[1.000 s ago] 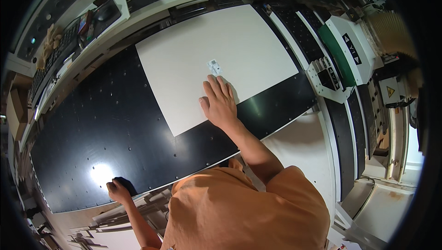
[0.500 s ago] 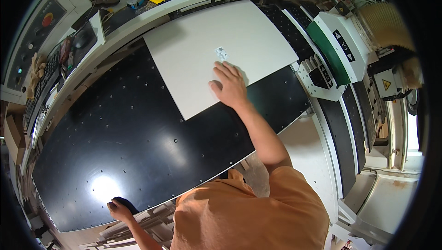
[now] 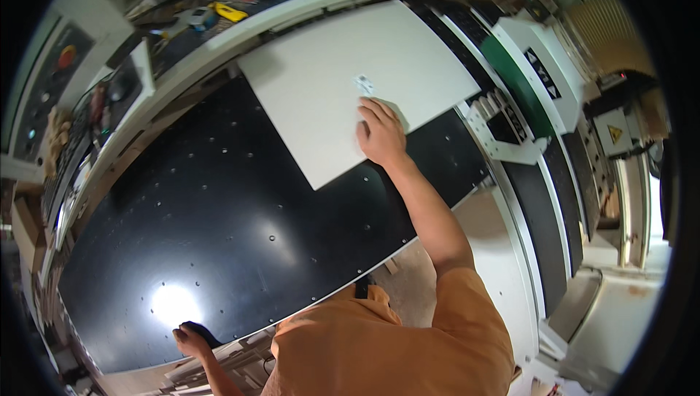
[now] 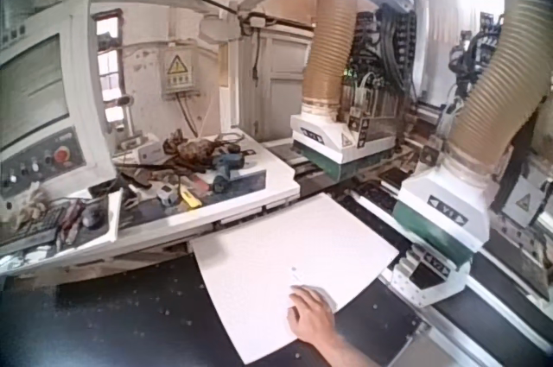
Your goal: The person repeatedly removes white panels from a CNC machine bed, carries them to a stack, scans them with a barcode scanner, and returns to the machine. The person uses a yellow tool to assist in removing panels from the machine bed.
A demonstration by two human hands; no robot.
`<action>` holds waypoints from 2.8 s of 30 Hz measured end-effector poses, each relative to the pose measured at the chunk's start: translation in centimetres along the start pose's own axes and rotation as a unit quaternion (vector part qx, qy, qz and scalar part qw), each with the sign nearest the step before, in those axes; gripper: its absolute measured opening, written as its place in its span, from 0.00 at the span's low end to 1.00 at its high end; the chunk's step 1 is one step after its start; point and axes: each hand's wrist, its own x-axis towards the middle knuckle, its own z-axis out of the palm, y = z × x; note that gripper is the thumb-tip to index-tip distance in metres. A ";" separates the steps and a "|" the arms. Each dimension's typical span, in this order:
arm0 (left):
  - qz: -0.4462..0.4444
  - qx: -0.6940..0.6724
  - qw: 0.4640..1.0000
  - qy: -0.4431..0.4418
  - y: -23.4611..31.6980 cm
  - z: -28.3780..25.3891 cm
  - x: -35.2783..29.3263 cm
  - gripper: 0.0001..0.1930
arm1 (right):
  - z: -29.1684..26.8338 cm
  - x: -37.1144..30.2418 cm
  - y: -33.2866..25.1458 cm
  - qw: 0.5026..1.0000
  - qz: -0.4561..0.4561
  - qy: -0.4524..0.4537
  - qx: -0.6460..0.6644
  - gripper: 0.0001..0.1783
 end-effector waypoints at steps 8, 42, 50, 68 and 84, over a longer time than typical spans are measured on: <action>-0.054 -0.076 0.996 0.009 1.8 -0.9 -0.7 0.15 | 0.0 0.3 -0.4 1.000 -0.016 -0.009 0.008 0.16; -0.347 -0.242 0.871 -0.250 -8.3 -18.8 -46.6 0.18 | 1.6 -14.0 -21.5 0.967 -0.168 -0.190 0.003 0.28; -0.445 -0.203 0.851 -0.190 -12.7 -22.8 -58.3 0.17 | -2.2 -26.3 -30.3 0.936 -0.290 -0.175 -0.092 0.35; -0.442 -0.218 0.847 -0.200 -11.2 -24.7 -61.8 0.18 | -2.4 -29.5 -33.4 0.890 -0.364 -0.066 -0.266 0.52; -0.520 -0.208 0.816 -0.143 -5.2 -28.0 -60.7 0.12 | -14.3 -50.6 -36.0 0.181 -0.491 -0.852 -0.002 0.15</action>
